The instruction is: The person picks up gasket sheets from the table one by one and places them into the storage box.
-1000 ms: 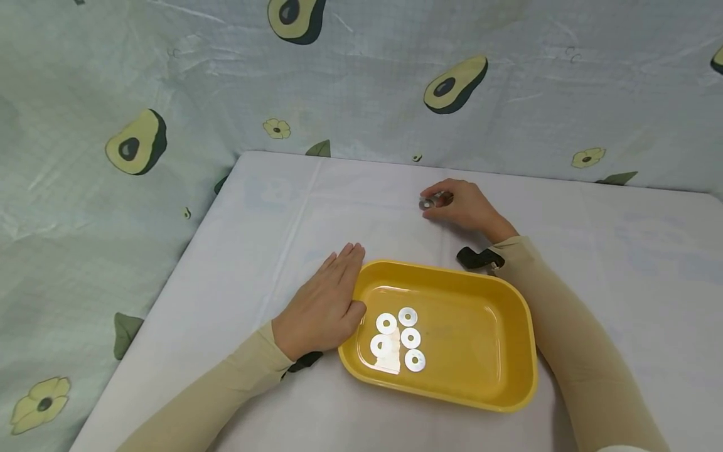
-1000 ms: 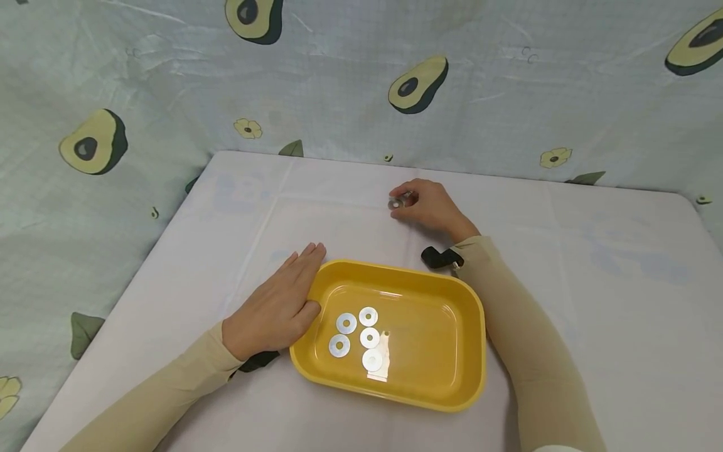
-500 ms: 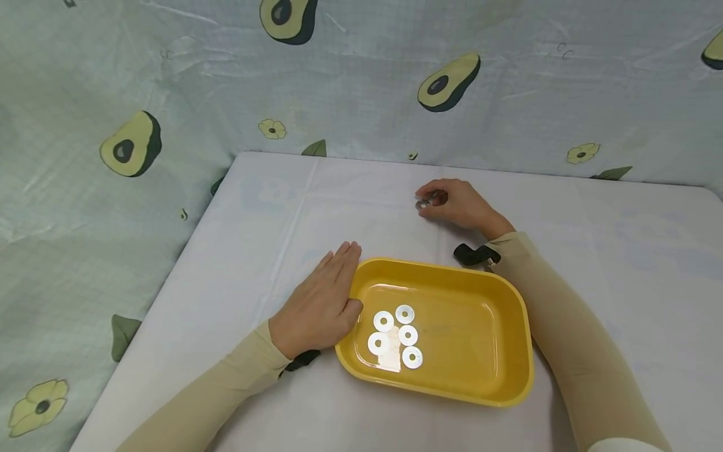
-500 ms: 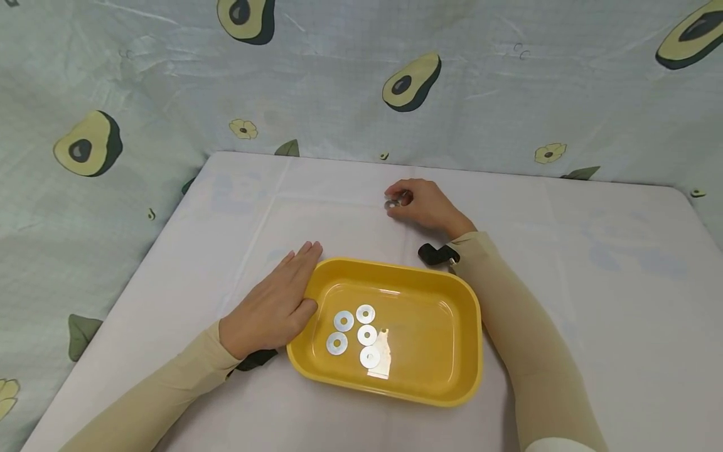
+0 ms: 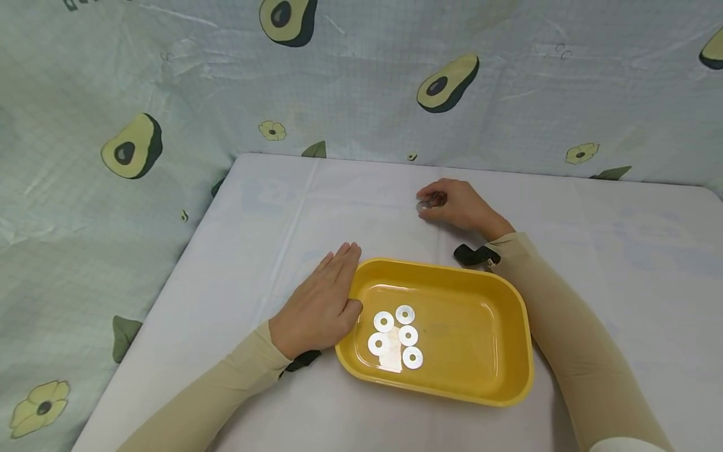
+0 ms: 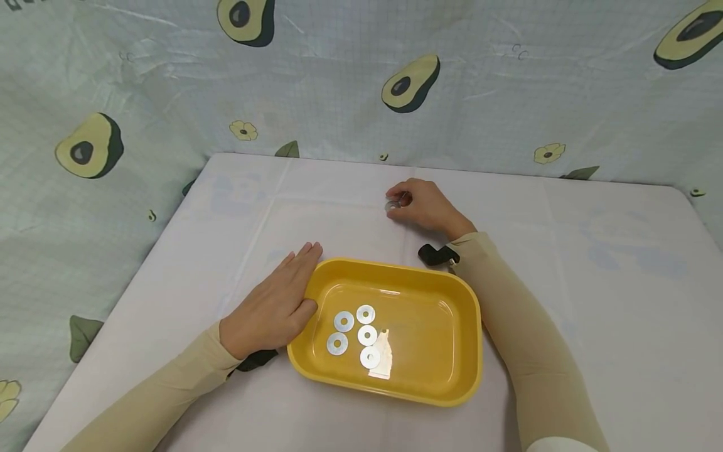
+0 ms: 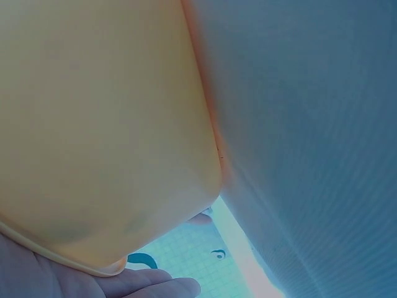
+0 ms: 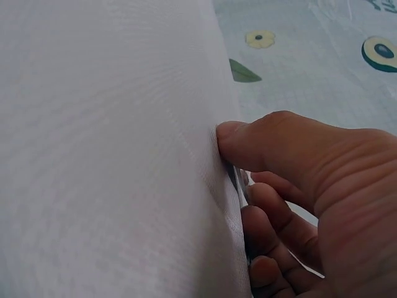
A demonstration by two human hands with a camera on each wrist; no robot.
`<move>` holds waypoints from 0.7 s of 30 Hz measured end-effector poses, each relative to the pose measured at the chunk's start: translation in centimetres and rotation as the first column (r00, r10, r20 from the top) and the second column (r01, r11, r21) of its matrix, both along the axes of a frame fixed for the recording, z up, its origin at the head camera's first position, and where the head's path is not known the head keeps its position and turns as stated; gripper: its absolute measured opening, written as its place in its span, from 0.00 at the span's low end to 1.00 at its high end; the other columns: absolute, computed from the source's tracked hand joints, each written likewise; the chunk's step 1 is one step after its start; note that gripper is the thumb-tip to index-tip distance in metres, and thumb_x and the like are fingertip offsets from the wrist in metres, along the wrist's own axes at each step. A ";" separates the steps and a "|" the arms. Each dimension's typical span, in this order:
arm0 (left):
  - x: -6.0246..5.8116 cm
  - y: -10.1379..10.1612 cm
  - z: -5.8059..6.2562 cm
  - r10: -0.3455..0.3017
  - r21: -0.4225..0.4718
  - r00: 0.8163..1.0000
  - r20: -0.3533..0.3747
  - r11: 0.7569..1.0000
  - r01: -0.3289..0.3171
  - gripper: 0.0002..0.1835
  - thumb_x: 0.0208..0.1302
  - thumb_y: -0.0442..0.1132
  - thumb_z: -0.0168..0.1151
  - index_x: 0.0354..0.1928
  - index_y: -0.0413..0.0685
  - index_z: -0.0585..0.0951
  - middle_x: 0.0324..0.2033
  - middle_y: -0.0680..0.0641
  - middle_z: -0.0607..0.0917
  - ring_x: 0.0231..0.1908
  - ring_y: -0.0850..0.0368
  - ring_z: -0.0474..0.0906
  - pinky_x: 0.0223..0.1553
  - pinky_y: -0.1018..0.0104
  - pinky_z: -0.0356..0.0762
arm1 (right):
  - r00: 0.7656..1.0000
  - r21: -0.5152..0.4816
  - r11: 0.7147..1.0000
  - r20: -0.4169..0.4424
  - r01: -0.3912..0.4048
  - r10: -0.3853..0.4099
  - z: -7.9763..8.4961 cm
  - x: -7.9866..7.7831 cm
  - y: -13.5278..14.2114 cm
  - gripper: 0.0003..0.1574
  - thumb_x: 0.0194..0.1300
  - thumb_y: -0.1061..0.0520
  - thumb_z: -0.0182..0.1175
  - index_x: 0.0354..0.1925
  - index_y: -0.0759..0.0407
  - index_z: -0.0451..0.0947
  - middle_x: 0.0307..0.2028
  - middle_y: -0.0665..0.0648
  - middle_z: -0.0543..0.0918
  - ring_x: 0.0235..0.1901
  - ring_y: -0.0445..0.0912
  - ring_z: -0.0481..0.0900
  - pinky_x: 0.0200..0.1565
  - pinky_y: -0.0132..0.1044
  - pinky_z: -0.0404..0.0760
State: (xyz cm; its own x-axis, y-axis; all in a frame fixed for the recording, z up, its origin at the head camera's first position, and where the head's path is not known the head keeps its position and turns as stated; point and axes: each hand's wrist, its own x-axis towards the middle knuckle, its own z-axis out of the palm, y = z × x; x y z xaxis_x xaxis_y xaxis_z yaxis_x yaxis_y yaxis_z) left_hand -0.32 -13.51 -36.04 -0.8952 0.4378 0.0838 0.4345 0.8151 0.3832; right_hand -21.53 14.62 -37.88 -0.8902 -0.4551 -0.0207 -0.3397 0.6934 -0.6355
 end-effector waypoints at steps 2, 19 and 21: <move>0.0 0.0 0.0 0.000 0.002 1.000 0.002 1.000 0.000 0.39 0.67 0.38 0.46 0.79 0.29 0.56 0.79 0.34 0.62 0.82 0.43 0.55 0.84 0.48 0.52 | 1.000 0.006 1.000 -0.003 0.002 -0.002 0.0 0.0 0.0 0.26 0.62 0.54 0.73 0.58 0.59 0.84 0.48 0.61 0.83 0.47 0.52 0.78 0.55 0.45 0.80; 0.1 -0.1 -0.1 0.001 0.008 1.000 -0.008 1.000 -0.001 0.39 0.67 0.37 0.46 0.78 0.29 0.57 0.79 0.34 0.62 0.82 0.43 0.56 0.84 0.48 0.52 | 1.000 0.064 0.998 -0.004 -0.018 0.018 0.4 0.6 0.0 0.20 0.63 0.53 0.72 0.53 0.55 0.87 0.45 0.59 0.82 0.44 0.51 0.75 0.48 0.40 0.76; 0.1 -0.1 -0.1 0.000 0.007 1.000 -0.012 1.000 0.000 0.39 0.66 0.37 0.46 0.78 0.29 0.57 0.79 0.34 0.62 0.81 0.43 0.56 0.84 0.48 0.53 | 1.000 0.075 0.997 -0.002 -0.017 0.017 0.5 0.7 0.0 0.20 0.63 0.53 0.72 0.53 0.55 0.86 0.45 0.58 0.82 0.44 0.51 0.76 0.48 0.41 0.76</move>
State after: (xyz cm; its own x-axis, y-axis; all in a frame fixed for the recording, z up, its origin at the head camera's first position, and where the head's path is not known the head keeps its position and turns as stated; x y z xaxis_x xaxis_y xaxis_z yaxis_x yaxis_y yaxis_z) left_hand -0.27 -13.57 -36.13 -0.8940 0.4373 0.0977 0.4393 0.8123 0.3835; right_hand -20.82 14.57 -37.35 -0.8823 -0.4677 -0.0531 -0.3537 0.7333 -0.5806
